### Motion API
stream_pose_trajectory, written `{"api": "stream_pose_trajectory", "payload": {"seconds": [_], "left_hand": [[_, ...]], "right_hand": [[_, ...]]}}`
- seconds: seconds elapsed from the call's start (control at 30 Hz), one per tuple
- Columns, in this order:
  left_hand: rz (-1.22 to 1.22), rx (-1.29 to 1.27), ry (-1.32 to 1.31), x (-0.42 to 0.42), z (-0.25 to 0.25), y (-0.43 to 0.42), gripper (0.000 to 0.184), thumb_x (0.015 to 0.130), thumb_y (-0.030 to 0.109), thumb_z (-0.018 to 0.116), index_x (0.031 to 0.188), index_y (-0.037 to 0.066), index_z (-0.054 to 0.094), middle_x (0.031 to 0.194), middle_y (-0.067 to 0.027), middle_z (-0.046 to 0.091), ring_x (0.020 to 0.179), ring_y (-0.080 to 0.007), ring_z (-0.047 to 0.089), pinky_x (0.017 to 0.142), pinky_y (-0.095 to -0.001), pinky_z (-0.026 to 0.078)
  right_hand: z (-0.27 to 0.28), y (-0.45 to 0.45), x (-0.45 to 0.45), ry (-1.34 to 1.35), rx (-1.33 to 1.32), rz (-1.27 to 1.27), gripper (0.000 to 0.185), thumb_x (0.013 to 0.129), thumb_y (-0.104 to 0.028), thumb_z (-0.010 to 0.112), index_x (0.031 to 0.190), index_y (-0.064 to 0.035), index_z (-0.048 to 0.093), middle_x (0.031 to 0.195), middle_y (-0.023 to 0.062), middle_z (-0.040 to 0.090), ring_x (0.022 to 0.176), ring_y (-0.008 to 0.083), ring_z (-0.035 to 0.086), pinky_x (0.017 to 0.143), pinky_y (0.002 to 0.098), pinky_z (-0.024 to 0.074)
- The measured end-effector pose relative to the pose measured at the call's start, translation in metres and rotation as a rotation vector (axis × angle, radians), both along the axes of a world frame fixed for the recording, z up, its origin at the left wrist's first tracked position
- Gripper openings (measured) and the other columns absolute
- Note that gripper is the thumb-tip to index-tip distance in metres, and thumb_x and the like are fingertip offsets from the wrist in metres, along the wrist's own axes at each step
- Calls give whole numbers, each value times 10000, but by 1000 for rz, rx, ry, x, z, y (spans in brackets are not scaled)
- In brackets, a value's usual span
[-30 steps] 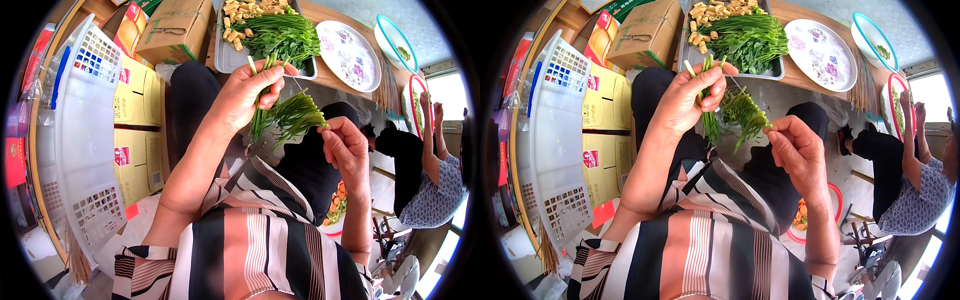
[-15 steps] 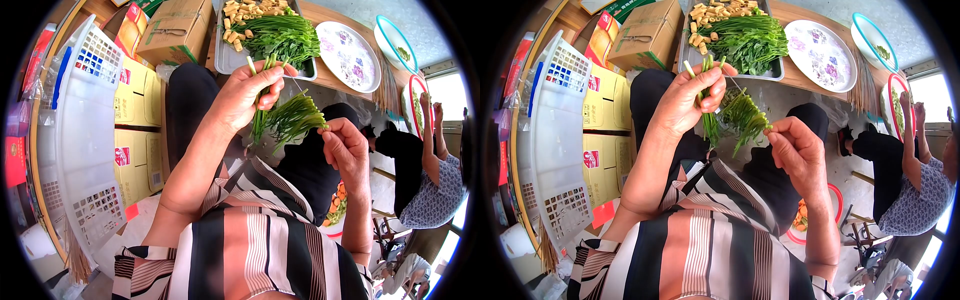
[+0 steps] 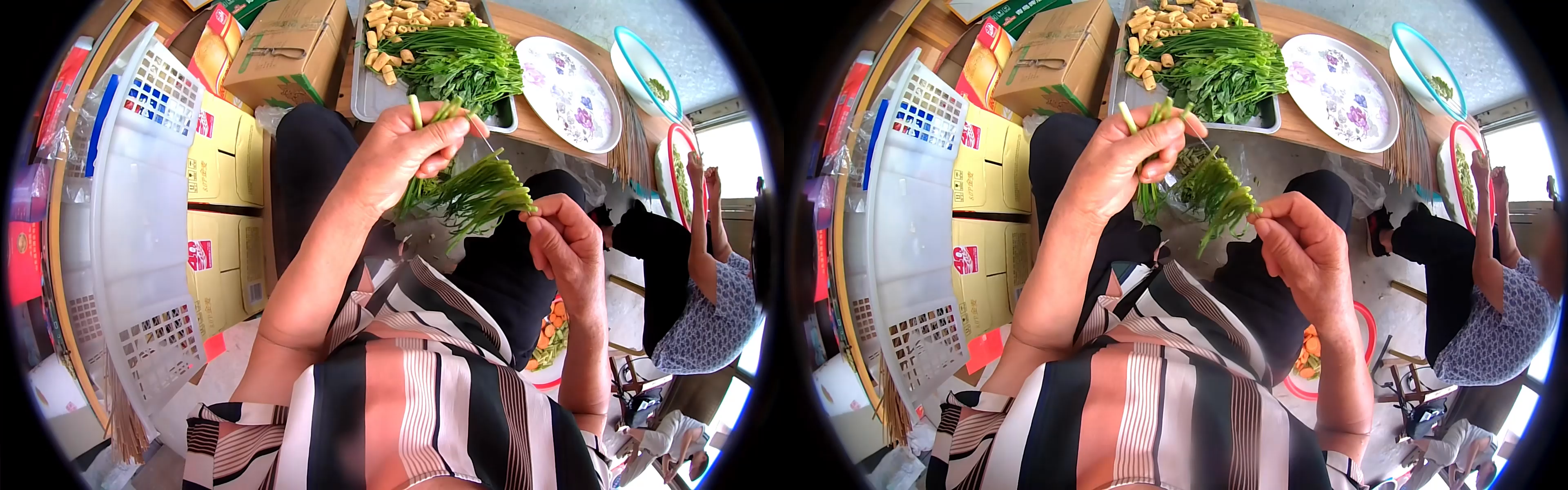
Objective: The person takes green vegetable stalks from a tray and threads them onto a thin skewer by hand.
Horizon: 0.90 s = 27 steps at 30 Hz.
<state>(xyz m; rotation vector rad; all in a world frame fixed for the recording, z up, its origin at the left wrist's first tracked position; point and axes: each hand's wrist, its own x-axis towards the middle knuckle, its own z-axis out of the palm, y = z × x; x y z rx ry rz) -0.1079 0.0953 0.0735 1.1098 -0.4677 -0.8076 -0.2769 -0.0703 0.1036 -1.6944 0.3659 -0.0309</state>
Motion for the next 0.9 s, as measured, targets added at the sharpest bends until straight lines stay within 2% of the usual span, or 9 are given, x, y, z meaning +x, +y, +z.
{"api": "stream_pose_trajectory", "payload": {"seconds": [0.27, 0.53, 0.9], "left_hand": [[-39, 22, -57, -10, -2, -8, 259, 920, 237, 596, 1004, 3, 670, 632, 68, 468, 512, -15, 374, 465, -162, 257], [-17, -30, 94, -5, -6, -5, 273, 912, 230, 602, 1047, -3, 646, 692, 46, 508, 518, -25, 395, 467, -174, 264], [-9, -77, 166, -1, -4, -2, 267, 903, 219, 610, 1038, -11, 623, 712, 35, 529, 514, -30, 406, 461, -176, 291]], "right_hand": [[0, 2, 7, -9, -39, -1, 101, 945, -113, 545, 944, -20, 585, 572, -48, 470, 498, 1, 359, 445, 178, 249], [-3, 2, 3, 11, -7, -22, 110, 946, -123, 546, 942, -19, 583, 571, -49, 467, 495, 1, 357, 439, 175, 243], [-4, 1, -4, -5, 42, -22, 104, 943, -118, 560, 947, -17, 584, 578, -54, 468, 497, 2, 368, 437, 173, 242]]}}
